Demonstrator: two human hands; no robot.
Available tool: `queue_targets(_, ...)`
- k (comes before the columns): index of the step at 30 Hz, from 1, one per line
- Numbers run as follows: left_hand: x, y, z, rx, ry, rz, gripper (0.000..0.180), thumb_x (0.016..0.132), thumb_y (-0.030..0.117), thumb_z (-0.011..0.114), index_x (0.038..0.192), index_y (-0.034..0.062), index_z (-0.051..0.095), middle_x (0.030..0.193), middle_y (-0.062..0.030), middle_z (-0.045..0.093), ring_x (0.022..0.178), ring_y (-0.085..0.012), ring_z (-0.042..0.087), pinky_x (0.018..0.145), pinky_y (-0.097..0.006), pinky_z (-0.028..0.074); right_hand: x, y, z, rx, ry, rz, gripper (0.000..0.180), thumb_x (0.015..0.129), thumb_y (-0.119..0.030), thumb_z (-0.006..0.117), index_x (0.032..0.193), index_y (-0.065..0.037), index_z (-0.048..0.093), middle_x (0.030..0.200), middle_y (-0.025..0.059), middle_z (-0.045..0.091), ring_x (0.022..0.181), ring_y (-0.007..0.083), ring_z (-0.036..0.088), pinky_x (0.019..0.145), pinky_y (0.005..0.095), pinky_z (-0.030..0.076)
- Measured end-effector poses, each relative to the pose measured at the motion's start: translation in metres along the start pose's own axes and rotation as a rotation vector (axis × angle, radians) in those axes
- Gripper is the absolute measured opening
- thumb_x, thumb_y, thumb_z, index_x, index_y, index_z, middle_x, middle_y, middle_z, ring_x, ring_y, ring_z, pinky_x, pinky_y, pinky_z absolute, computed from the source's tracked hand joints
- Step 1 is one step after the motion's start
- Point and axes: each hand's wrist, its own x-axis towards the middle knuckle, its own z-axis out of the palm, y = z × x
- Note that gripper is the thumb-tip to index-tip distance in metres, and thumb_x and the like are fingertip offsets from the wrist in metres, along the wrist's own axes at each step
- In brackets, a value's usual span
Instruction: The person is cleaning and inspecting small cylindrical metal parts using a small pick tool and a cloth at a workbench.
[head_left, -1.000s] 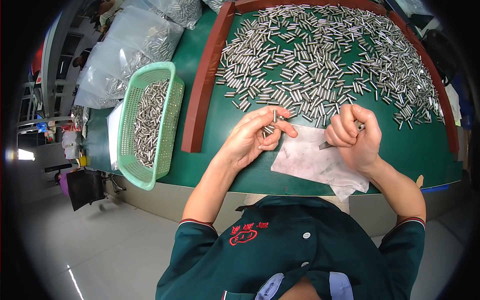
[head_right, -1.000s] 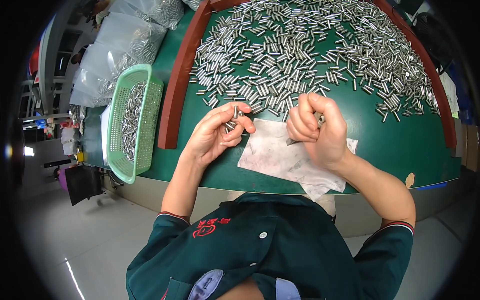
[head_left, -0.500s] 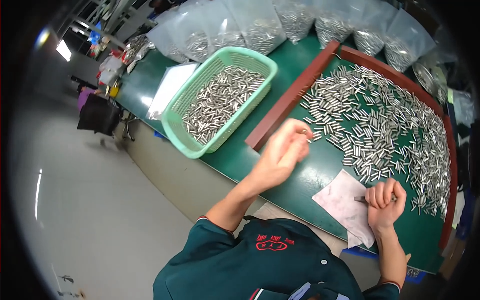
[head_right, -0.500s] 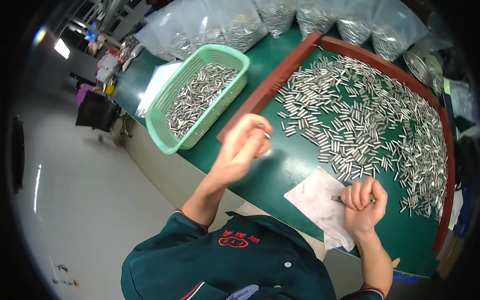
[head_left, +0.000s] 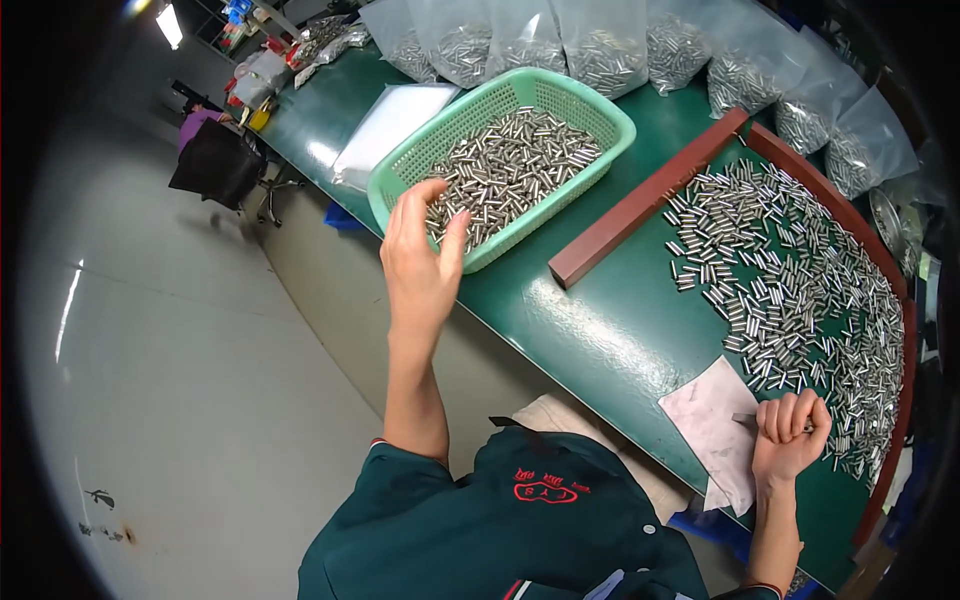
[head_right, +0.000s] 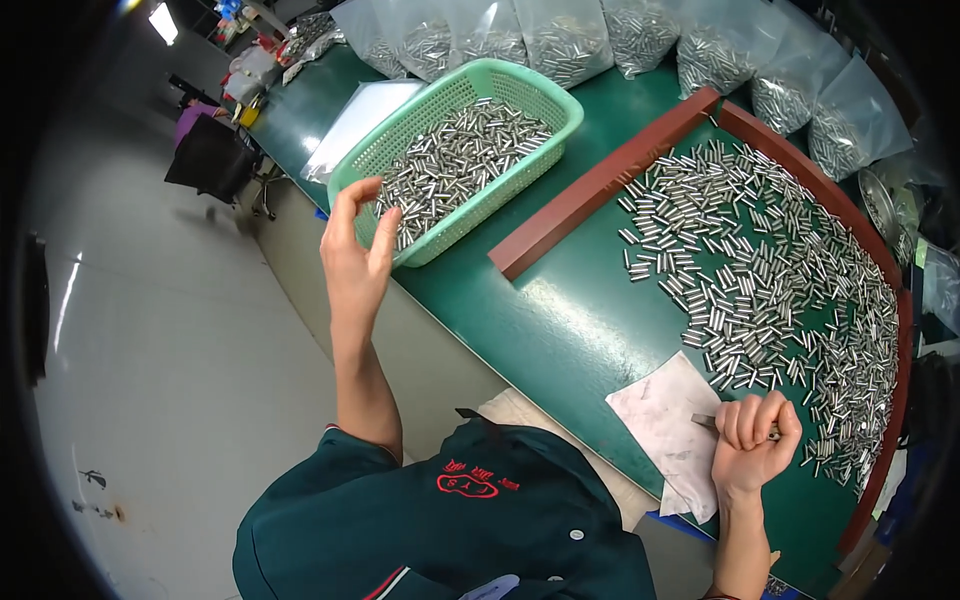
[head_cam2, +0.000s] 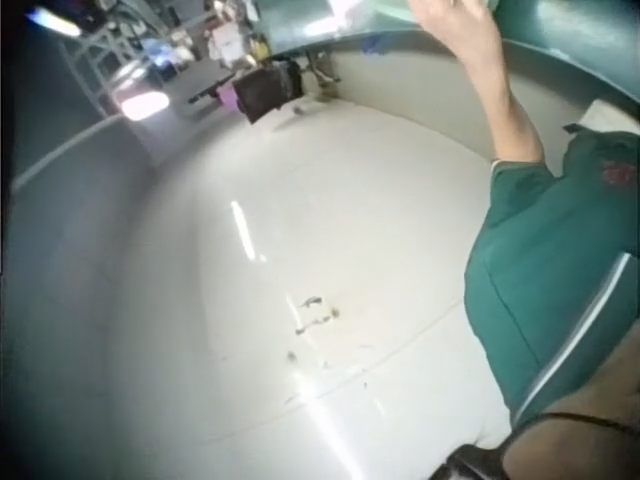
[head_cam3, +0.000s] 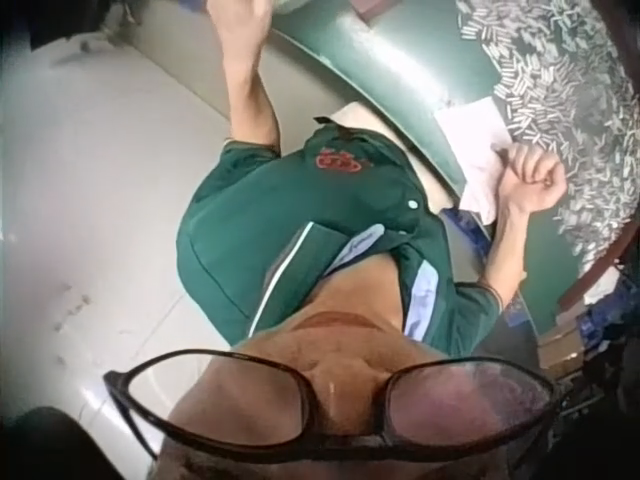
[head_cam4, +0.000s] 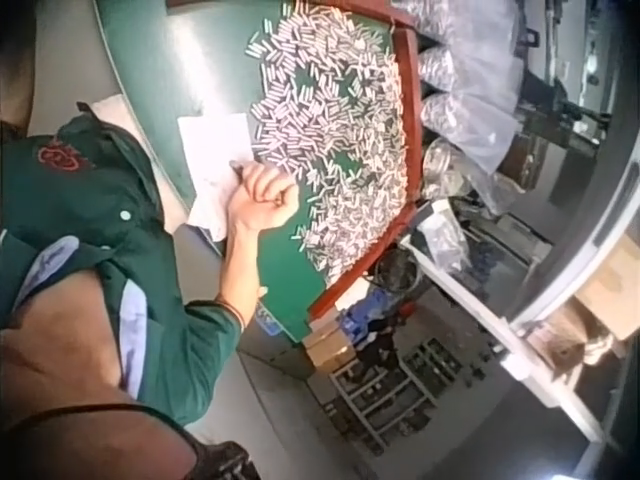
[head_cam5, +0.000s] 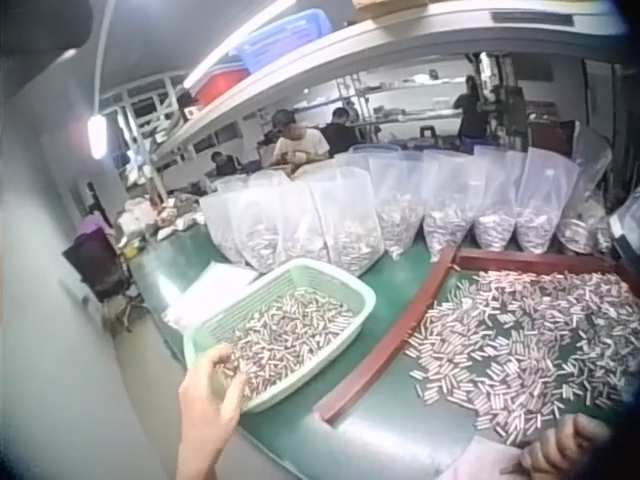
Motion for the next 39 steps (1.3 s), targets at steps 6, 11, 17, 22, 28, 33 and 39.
queue_targets(6, -0.028, 0.040, 0.035, -0.409, -0.154, -0.025, 0.012, 0.073, 0.006, 0.064, 0.069, 0.0026, 0.053, 0.055, -0.0082, 0.054, 0.050, -0.0196, 0.055, 0.045, -0.029, 0.042, 0.001, 0.000, -0.002, 0.012, -0.028, -0.001, 0.039, 0.090, -0.026, 0.029, 0.054, -0.013, 0.028, 0.043, -0.0035, 0.023, 0.037, 0.0071, 0.014, 0.040, 0.0237, 0.018)
queue_targets(11, -0.032, 0.072, 0.074, -0.310, -0.384, 0.366, 0.018, 0.066, 0.008, 0.066, 0.066, 0.0025, 0.049, 0.090, -0.0100, 0.051, 0.087, -0.0250, 0.049, 0.076, -0.035, 0.037, -0.001, -0.001, 0.000, 0.015, 0.020, -0.002, 0.038, 0.090, -0.026, 0.030, 0.054, -0.013, 0.028, 0.042, -0.0035, 0.023, 0.037, 0.0070, 0.014, 0.040, 0.0239, 0.018)
queue_targets(17, -0.025, 0.083, 0.102, -0.312, -0.576, 0.498, 0.025, 0.064, 0.004, 0.063, 0.085, 0.0020, 0.050, 0.097, -0.0105, 0.049, 0.094, -0.0269, 0.045, 0.082, -0.038, 0.033, -0.002, -0.001, -0.001, 0.001, 0.036, 0.014, 0.039, 0.089, -0.027, 0.030, 0.053, -0.012, 0.027, 0.041, -0.0030, 0.022, 0.036, 0.0084, 0.014, 0.039, 0.0247, 0.018)
queue_targets(22, -0.013, 0.101, 0.124, -0.234, -0.502, 0.599, 0.043, 0.062, -0.001, 0.059, 0.104, 0.0046, 0.050, 0.104, -0.0094, 0.049, 0.099, -0.0256, 0.044, 0.082, -0.037, 0.034, 0.003, -0.003, -0.001, 0.039, 0.061, 0.067, 0.039, 0.089, -0.026, 0.028, 0.053, -0.012, 0.028, 0.041, -0.0030, 0.022, 0.036, 0.0092, 0.014, 0.041, 0.0257, 0.019)
queue_targets(28, -0.011, 0.108, 0.159, -0.379, -0.393, 0.586, 0.012, 0.065, 0.001, 0.062, 0.073, 0.0067, 0.056, 0.077, -0.0036, 0.050, 0.079, -0.0223, 0.047, 0.069, -0.033, 0.034, 0.006, -0.002, -0.005, 0.014, 0.061, 0.078, 0.039, 0.088, -0.027, 0.028, 0.052, -0.013, 0.028, 0.040, -0.0035, 0.023, 0.036, 0.0079, 0.016, 0.041, 0.0248, 0.019)
queue_targets(33, -0.011, 0.094, 0.159, -0.341, -0.430, 0.506, 0.009, 0.064, 0.002, 0.063, 0.069, 0.0054, 0.056, 0.070, -0.0054, 0.052, 0.071, -0.0242, 0.048, 0.064, -0.035, 0.037, 0.006, -0.006, -0.008, 0.012, 0.035, 0.077, 0.039, 0.087, -0.028, 0.029, 0.052, -0.012, 0.029, 0.041, -0.0032, 0.024, 0.037, 0.0079, 0.017, 0.042, 0.0248, 0.019)
queue_targets(39, -0.019, 0.089, 0.151, -0.343, -0.564, 0.458, 0.011, 0.062, 0.006, 0.065, 0.067, 0.0045, 0.055, 0.067, -0.0063, 0.051, 0.068, -0.0244, 0.047, 0.062, -0.036, 0.037, 0.005, -0.006, -0.008, 0.009, 0.039, 0.084, 0.038, 0.087, -0.027, 0.029, 0.052, -0.012, 0.029, 0.041, -0.0031, 0.025, 0.037, 0.0080, 0.017, 0.042, 0.0248, 0.019)
